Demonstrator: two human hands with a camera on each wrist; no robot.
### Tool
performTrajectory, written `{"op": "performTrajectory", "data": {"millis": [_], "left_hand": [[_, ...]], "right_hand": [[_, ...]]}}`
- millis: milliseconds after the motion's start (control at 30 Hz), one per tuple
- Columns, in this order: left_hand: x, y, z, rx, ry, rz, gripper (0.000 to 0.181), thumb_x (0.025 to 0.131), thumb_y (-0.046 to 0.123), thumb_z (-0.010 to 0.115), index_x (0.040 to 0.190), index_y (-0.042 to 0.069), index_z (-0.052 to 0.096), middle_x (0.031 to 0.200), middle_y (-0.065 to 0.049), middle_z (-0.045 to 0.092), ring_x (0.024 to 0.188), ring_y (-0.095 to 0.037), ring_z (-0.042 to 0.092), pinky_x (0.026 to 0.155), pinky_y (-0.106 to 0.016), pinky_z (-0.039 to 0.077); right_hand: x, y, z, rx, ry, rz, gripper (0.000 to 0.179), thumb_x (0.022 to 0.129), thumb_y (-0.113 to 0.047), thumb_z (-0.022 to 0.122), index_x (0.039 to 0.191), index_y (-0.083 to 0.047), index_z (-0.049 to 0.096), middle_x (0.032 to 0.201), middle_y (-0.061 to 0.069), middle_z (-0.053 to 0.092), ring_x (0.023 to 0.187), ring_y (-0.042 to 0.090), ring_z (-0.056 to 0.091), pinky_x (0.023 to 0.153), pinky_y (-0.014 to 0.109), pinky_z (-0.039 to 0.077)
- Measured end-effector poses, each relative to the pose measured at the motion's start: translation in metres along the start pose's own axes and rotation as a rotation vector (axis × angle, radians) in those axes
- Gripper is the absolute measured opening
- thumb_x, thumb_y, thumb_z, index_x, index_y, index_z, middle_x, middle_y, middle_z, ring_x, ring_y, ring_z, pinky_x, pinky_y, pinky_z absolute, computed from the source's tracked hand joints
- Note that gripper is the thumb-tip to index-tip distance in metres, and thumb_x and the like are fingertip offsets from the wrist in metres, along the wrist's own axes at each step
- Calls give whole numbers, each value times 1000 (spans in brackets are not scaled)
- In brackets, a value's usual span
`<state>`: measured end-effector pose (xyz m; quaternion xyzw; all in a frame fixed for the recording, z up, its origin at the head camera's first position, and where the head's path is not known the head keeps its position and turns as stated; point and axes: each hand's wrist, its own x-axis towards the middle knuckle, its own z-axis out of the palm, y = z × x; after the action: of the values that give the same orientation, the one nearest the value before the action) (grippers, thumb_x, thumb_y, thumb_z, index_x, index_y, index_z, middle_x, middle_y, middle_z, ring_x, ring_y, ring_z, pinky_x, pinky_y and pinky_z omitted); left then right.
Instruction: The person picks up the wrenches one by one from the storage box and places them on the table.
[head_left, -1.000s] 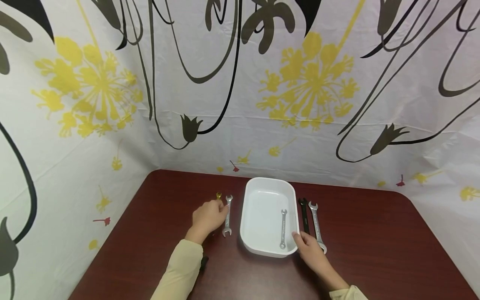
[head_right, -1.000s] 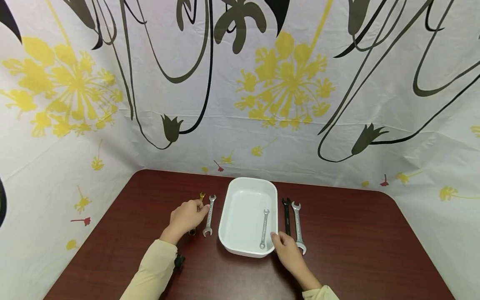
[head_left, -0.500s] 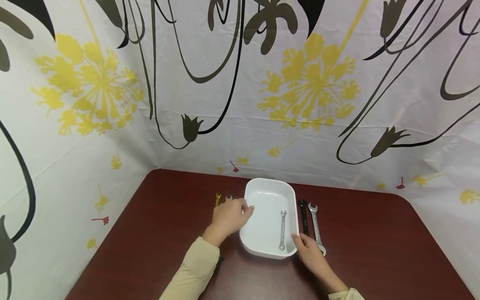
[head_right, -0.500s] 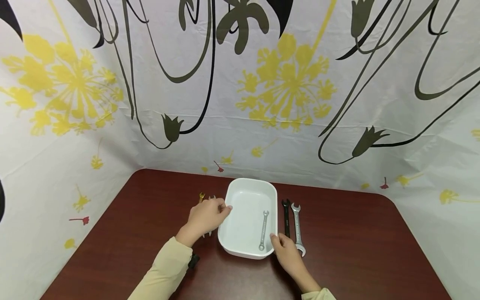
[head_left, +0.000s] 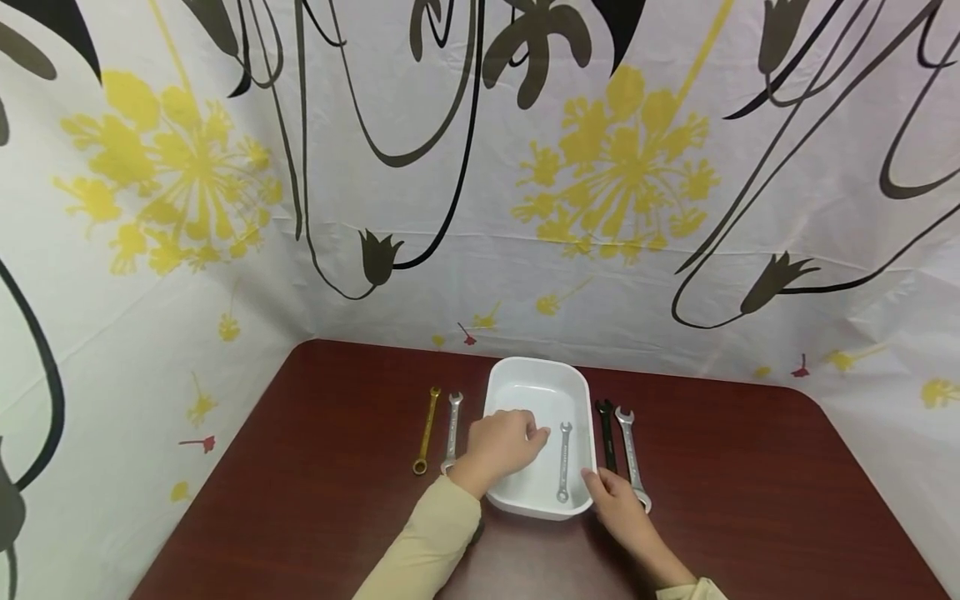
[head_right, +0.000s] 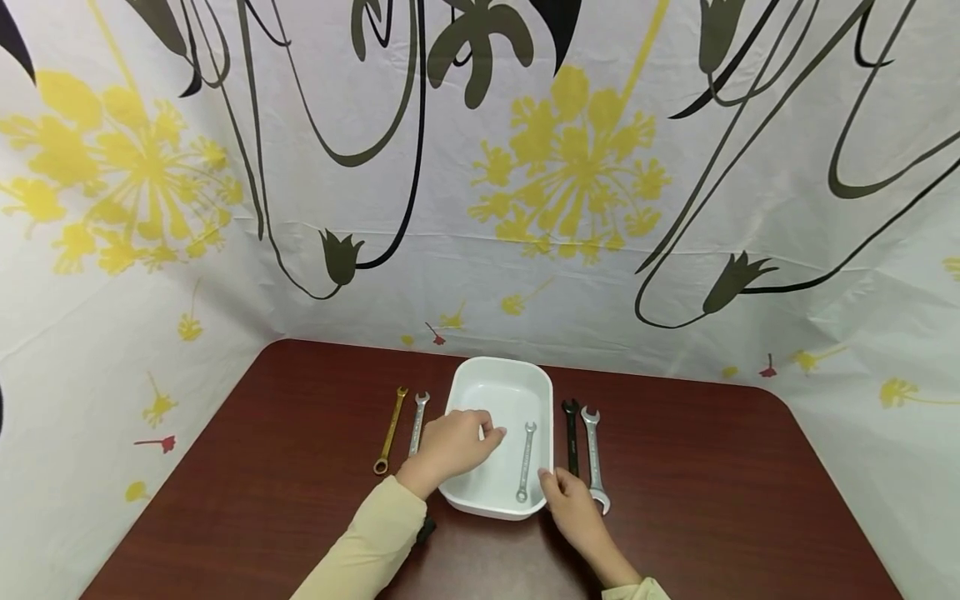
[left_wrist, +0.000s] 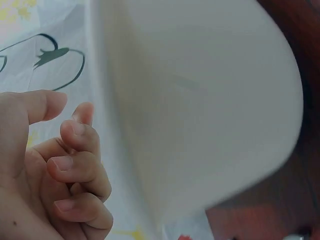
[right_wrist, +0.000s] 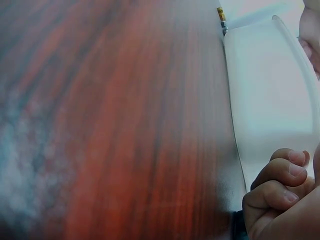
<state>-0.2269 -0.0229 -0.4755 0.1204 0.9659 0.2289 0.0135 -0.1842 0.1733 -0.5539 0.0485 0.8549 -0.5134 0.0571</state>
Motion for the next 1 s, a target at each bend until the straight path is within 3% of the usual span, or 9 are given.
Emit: {"op": "performTrajectory", "data": {"millis": [167,467,600,1000], "left_hand": [[4,10,17,-27,-13,29,32,93,42,56,69,21,58,58,8,53,52,-10,47,52,-29,33],[14,25,44,-58,-98,30,36,91,35,57,60,19,51,50,7,44,47,-10,43,49,-28,32],[20,32,53,-23,-135,34,39,91,36,55,57,19,47,48,5,43,46,-11,44,49,-30,33],[22,37,67,153,-147,-20,39,91,48,58,68,17,61,55,2,53,52,-13,49,54,-31,38]], "right_hand": [[0,1,0,2,-2,-2,32,101,-23,47,99,4,62,55,-3,40,46,8,36,44,24,33],[1,1,-1,-12,1,6,29,101,-22,46,90,1,60,55,-2,40,46,8,36,45,23,32],[1,1,-2,-5,3,1,29,101,-21,46,87,0,59,55,-2,41,46,8,36,45,22,32],[2,2,-1,-8,-1,0,31,101,-23,47,81,-1,55,54,-2,39,45,8,35,44,22,31]]}}
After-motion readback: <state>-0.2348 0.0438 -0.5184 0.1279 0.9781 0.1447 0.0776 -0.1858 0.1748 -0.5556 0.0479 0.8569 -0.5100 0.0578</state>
